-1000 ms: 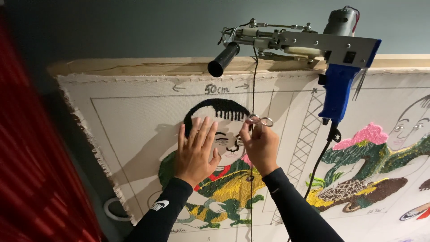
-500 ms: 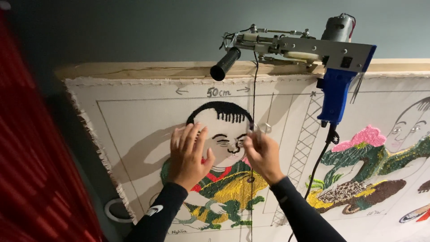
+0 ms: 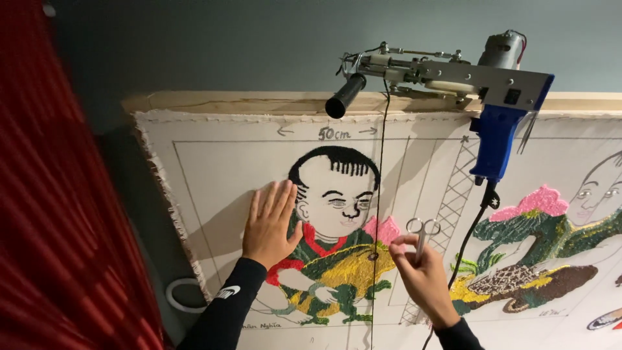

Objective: The person puts down a tufting gun, picks up shears to trim the yarn on a canvas, and then picks the tufting gun back up.

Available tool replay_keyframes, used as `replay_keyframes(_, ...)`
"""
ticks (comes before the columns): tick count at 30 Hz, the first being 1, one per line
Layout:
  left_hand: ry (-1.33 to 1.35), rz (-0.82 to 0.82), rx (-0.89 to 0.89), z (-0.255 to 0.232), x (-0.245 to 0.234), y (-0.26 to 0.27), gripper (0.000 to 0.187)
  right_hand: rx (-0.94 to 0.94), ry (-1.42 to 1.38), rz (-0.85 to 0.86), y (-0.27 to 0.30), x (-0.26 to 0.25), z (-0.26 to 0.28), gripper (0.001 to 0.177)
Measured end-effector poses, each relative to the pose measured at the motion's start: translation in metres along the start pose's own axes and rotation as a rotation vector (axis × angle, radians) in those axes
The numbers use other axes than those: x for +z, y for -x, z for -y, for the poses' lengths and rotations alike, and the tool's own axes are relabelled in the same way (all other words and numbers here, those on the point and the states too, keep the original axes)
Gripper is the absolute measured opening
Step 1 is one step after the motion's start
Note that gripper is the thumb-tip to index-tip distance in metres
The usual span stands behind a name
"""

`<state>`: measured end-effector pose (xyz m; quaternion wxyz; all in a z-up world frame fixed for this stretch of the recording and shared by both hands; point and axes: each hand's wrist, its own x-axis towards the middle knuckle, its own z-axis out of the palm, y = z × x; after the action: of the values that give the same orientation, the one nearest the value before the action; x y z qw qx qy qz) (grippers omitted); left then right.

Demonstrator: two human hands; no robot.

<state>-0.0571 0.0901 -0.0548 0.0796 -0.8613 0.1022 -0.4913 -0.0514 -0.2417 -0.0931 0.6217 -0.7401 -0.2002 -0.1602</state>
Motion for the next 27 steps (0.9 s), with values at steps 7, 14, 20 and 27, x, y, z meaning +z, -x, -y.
replay_keyframes(7,-0.05,-0.016,0.014,0.009,-0.006,-0.012,0.079,0.116,-0.066,-0.105,0.034,0.002,-0.018,0.015)
replay_keyframes(14,-0.092,-0.014,0.04,0.013,-0.005,-0.011,0.08,0.255,-0.518,-0.141,0.058,0.006,-0.07,0.026)
replay_keyframes(20,-0.097,0.043,0.068,0.011,-0.01,-0.004,0.08,0.29,-0.445,-0.199,0.076,0.011,-0.053,0.036)
replay_keyframes(27,-0.137,0.08,0.114,0.009,-0.008,0.006,0.078,0.25,-0.573,-0.101,0.093,0.018,-0.076,0.037)
